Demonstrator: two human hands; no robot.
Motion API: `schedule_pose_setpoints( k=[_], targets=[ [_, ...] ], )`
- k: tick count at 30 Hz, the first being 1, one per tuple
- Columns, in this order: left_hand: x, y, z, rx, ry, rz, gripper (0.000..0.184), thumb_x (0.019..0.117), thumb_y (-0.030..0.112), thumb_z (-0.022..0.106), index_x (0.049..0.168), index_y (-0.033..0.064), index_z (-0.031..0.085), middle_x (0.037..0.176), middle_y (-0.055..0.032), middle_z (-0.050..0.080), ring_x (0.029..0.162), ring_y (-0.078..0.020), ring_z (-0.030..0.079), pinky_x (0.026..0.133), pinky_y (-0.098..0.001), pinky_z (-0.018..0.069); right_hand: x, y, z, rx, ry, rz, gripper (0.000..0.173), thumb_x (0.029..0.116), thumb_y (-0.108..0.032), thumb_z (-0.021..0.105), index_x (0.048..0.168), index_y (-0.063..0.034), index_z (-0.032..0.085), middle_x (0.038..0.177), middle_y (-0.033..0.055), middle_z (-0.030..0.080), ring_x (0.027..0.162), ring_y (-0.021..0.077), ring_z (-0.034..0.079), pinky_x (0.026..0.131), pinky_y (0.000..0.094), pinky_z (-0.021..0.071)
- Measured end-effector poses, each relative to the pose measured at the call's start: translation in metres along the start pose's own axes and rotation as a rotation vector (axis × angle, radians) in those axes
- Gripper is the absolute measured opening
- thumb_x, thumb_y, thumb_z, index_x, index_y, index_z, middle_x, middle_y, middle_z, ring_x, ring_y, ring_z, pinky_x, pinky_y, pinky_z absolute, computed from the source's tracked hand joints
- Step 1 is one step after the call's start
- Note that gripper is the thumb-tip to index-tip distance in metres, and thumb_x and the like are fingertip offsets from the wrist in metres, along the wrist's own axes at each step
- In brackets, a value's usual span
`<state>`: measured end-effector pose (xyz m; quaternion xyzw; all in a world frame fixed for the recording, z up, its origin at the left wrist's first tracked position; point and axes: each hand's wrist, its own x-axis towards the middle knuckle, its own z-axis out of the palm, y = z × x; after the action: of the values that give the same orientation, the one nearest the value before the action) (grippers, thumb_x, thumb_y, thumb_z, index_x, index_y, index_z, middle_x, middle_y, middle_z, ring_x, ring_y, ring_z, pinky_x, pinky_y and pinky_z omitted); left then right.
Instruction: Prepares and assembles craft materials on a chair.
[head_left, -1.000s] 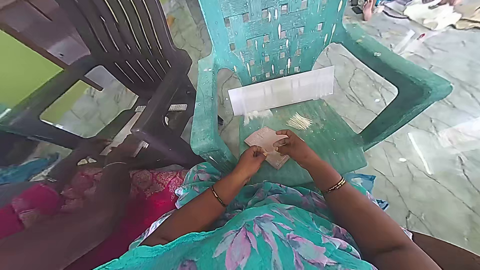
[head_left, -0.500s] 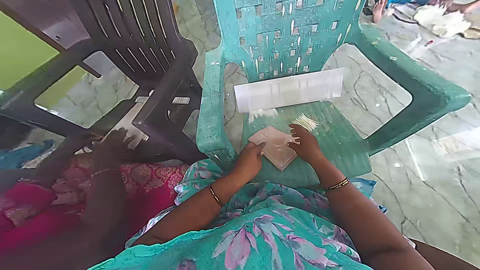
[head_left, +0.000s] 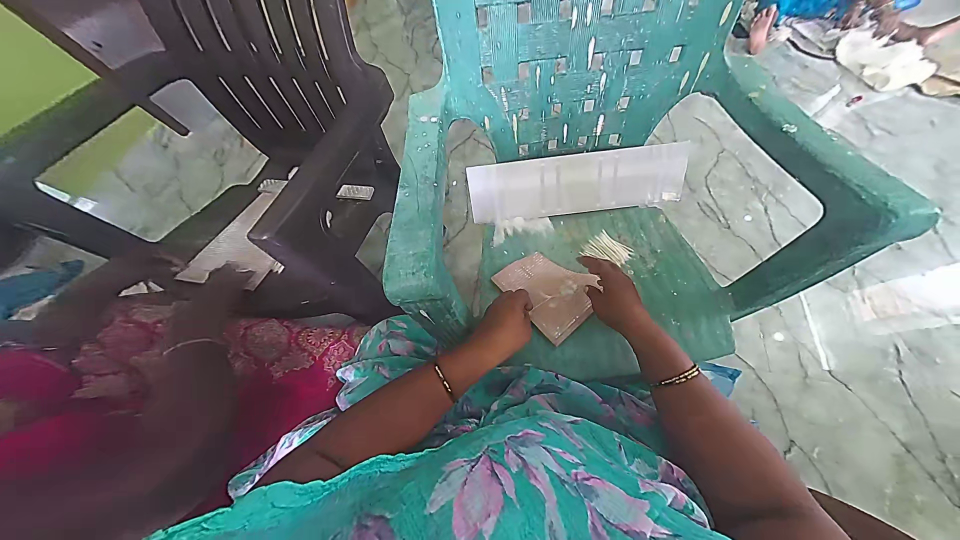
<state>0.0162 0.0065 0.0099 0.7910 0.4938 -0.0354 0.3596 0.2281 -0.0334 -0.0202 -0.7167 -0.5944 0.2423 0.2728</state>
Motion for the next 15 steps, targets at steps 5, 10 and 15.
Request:
schedule_pose_setpoints(
  k=[5,10,15],
  targets=[
    [-0.002,-0.004,0.0,-0.007,-0.016,-0.046,0.025,0.1051,0.009,0.051,0.124,-0.0032,0.062,0.123,-0.0218,0.065,0.118,-0.0337,0.063,0.103,-0.051,0.0498,0.004,0.007,0.017,-0.299,-0.348,-0.295,0.055,0.1088,-0.028,0.045,0.16,-0.0092,0.036,0.168,0.0103,0.03,0.157,0.0285,0.022,0.123,0.0666,0.0107],
    [-0.011,-0.004,-0.004,0.019,-0.111,-0.065,0.028,0.1075,0.017,0.05,0.126,-0.0017,0.061,0.12,-0.0207,0.066,0.115,-0.0327,0.064,0.103,-0.0512,0.0492,-0.015,0.005,0.007,-0.445,-0.536,-0.265,0.071,0.1087,-0.052,0.034,0.165,-0.0112,0.019,0.173,0.0077,0.013,0.16,0.0234,0.006,0.122,0.0674,-0.0055],
    [-0.018,-0.007,0.001,0.045,-0.214,0.009,0.032,0.1091,0.02,0.047,0.127,-0.0022,0.061,0.122,-0.0202,0.065,0.116,-0.0308,0.063,0.104,-0.0486,0.0481,-0.053,0.013,-0.02,-0.524,-0.616,-0.272,0.069,0.1092,-0.053,0.028,0.164,-0.011,0.022,0.173,0.0075,0.015,0.16,0.0238,0.01,0.121,0.0685,-0.0033]
  ],
)
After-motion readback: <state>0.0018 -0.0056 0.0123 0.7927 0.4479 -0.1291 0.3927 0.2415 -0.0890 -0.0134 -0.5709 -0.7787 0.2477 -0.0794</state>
